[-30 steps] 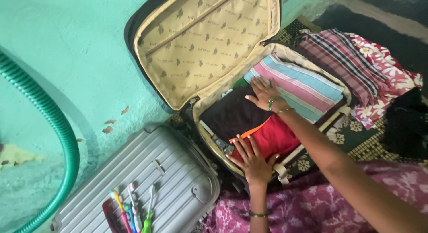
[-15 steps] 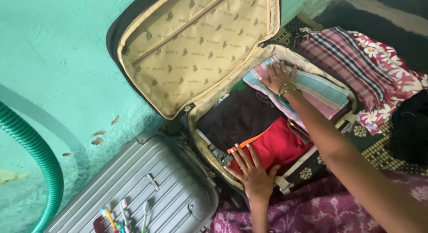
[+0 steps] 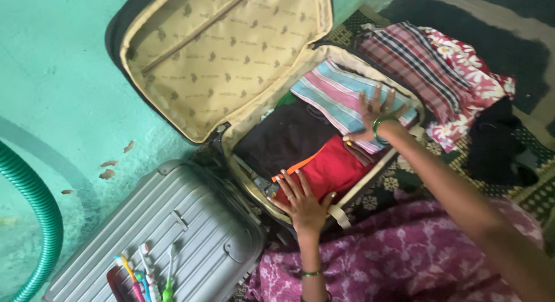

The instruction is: The person folds and places various clothing items and toiletries into an open suitcase. They handle shirts, pants, and a towel, arranging them neatly inside, then add toothbrushes and a comb to the top layer.

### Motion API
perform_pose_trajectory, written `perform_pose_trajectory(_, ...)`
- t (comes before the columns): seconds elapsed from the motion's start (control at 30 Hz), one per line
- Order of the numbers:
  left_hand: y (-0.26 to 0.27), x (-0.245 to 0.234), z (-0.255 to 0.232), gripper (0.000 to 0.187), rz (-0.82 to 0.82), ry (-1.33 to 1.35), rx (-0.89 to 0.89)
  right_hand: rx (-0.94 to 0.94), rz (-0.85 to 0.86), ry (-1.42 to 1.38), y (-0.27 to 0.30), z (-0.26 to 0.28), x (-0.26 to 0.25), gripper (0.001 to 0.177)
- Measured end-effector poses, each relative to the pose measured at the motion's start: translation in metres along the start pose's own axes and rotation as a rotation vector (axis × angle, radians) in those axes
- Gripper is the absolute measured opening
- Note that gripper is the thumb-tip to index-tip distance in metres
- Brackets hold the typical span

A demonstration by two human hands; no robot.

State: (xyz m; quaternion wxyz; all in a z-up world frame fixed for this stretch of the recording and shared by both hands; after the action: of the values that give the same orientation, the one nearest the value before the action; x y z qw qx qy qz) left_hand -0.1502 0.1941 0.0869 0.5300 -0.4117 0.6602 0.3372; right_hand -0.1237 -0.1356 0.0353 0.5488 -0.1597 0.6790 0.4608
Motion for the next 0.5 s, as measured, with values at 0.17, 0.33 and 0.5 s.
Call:
perform_pose_trajectory(0.17, -0.002, 0.005, 0.000, 0.117, -0.009, -0.050, 0.002, 0.076, 0.027, 0.000, 0.030, 0.009, -0.010, 0.148)
perform_pose_trajectory(0.33, -0.002, 0.016, 0.004, 0.116, 0.079, -0.048, -0.012, 0.028, -0.049, -0.006, 0.026, 0.004, -0.005, 0.140)
perform_pose_trajectory(0.5, -0.001, 0.005, 0.005, 0.100, -0.074, 0.018, 0.009, -0.201, -0.127, -0.057, 0.034, -0.008, 0.023, 0.114)
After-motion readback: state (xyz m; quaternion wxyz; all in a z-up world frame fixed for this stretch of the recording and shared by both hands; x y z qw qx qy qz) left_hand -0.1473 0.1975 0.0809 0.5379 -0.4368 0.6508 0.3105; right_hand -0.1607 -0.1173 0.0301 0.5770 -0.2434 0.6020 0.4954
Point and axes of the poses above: each hand's wrist, its own y-axis away from the middle knuckle, its own x-axis out of the palm, z = x × y, the point moved 9 cm from there along -y, towards the middle knuckle, and after that the axes turned 3 degrees about -z, right-handed, at the moved point
